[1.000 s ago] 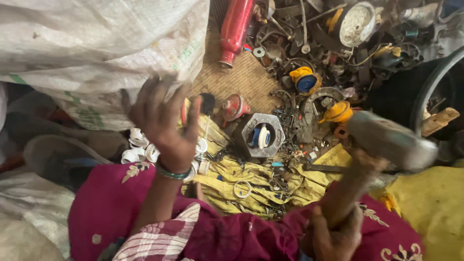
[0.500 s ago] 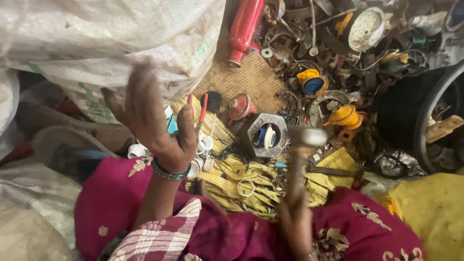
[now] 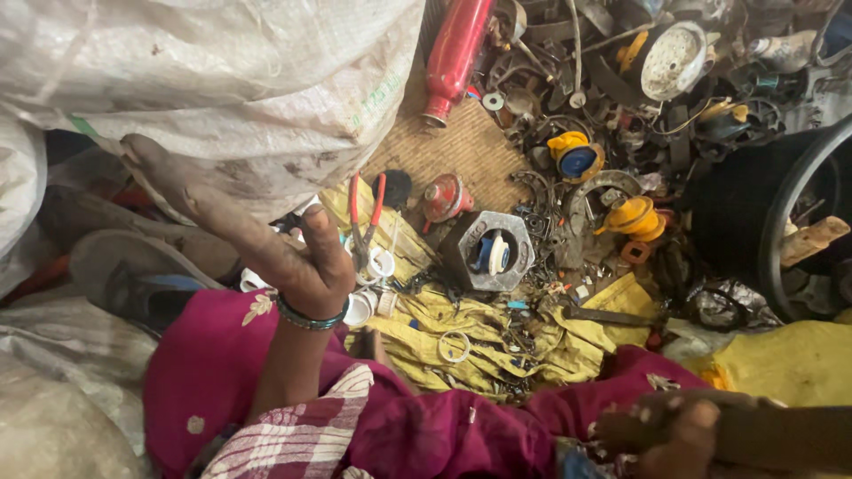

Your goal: The person sits on the floor and uses a hammer and a metal fixture to press and shape a small blue and white plastic component. They repeatedly position the part in the fixture and strike it with the hammer to adjust its form.

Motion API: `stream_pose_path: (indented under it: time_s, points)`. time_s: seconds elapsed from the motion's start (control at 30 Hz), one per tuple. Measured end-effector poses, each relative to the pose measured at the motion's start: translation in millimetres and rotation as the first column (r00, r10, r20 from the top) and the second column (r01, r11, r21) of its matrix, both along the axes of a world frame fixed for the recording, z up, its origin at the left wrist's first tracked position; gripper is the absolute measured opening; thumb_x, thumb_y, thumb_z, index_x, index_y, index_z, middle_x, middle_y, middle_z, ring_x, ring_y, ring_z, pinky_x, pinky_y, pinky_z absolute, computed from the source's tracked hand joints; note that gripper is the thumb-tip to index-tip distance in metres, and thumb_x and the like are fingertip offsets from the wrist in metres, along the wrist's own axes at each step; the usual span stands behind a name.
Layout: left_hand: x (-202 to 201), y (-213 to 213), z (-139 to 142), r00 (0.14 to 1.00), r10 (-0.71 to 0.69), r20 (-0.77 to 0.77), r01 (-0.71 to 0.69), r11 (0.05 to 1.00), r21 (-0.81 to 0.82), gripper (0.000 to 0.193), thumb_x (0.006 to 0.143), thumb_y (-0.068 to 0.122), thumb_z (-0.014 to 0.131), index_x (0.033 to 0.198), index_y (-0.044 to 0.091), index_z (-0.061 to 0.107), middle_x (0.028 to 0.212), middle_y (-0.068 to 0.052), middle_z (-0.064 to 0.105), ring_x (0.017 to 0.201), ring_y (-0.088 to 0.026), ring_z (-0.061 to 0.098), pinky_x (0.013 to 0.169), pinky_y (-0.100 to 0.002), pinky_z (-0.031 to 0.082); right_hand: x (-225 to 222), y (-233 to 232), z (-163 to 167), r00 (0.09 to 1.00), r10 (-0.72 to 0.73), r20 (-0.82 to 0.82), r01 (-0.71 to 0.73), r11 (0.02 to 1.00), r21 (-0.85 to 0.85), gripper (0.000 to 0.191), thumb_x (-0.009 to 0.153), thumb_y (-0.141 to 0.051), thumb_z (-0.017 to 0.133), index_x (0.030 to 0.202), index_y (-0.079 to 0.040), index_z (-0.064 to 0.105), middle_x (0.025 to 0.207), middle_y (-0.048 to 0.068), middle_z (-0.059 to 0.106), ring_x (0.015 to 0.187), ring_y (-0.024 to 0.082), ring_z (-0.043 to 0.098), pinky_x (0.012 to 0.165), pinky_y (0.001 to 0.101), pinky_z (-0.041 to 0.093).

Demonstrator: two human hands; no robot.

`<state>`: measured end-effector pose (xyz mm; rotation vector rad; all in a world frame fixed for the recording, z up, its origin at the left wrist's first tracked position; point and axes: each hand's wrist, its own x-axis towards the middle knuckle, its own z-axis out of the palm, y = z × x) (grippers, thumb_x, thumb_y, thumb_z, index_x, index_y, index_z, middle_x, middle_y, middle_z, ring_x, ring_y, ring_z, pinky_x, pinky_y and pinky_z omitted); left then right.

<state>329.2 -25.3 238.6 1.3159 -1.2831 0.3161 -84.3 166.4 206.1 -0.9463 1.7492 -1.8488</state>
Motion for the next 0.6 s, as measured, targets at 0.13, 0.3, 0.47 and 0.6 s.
stream_pose_path:
  time_s: [0.13, 0.3, 0.47, 0.6]
  points:
    - [0, 0, -14, 1.000, 0.000, 0.012, 0.000, 1.000, -0.016, 0.086, 0.112, 0.033, 0.047, 0.173, 0.021, -0.013, 0.173, -0.010, -0.007, 0.162, -0.030, -0.001, 0.135, -0.044, 0.005, 61, -26, -50, 0.906, 0.281, -0.317, -0.142, 0.906, 0.400, 0.038, 0.096, -0.009, 0.066, 0.129, -0.002, 0.047, 0.083, 0.017, 0.063, 0.060, 0.023, 0.062, 0.052, 0.0363, 0.054]
    - [-8, 3, -24, 0.985, -0.162, -0.060, 0.155, 0.982, -0.111, 0.081, 0.111, 0.024, 0.050, 0.166, 0.005, -0.006, 0.175, -0.021, 0.002, 0.163, -0.035, 0.012, 0.131, -0.043, 0.013, 78, -38, -37, 0.940, 0.240, 0.242, -0.337, 0.555, 0.760, 0.047, 0.090, -0.007, 0.062, 0.135, -0.005, 0.046, 0.081, 0.019, 0.063, 0.056, 0.028, 0.063, 0.044, 0.0410, 0.055]
    - [-3, -2, -24, 0.997, -0.047, -0.069, 0.044, 0.998, -0.049, 0.081, 0.116, 0.033, 0.045, 0.170, 0.011, -0.010, 0.176, -0.012, -0.006, 0.161, -0.028, 0.002, 0.135, -0.041, 0.008, 48, -22, 15, 0.957, 0.273, -0.101, -0.213, 0.893, 0.396, 0.044, 0.087, -0.001, 0.068, 0.127, 0.003, 0.051, 0.082, 0.014, 0.067, 0.062, 0.020, 0.064, 0.050, 0.0301, 0.053]
    - [2, -11, -24, 0.997, 0.014, -0.076, -0.017, 0.999, -0.047, 0.081, 0.112, 0.037, 0.042, 0.172, 0.015, -0.007, 0.177, -0.007, -0.006, 0.162, -0.025, 0.001, 0.136, -0.041, 0.006, 0, -28, 55, 0.965, 0.000, -0.262, -0.011, 0.999, -0.038, 0.043, 0.087, -0.003, 0.068, 0.127, 0.002, 0.052, 0.080, 0.014, 0.064, 0.060, 0.020, 0.062, 0.048, 0.0308, 0.051]
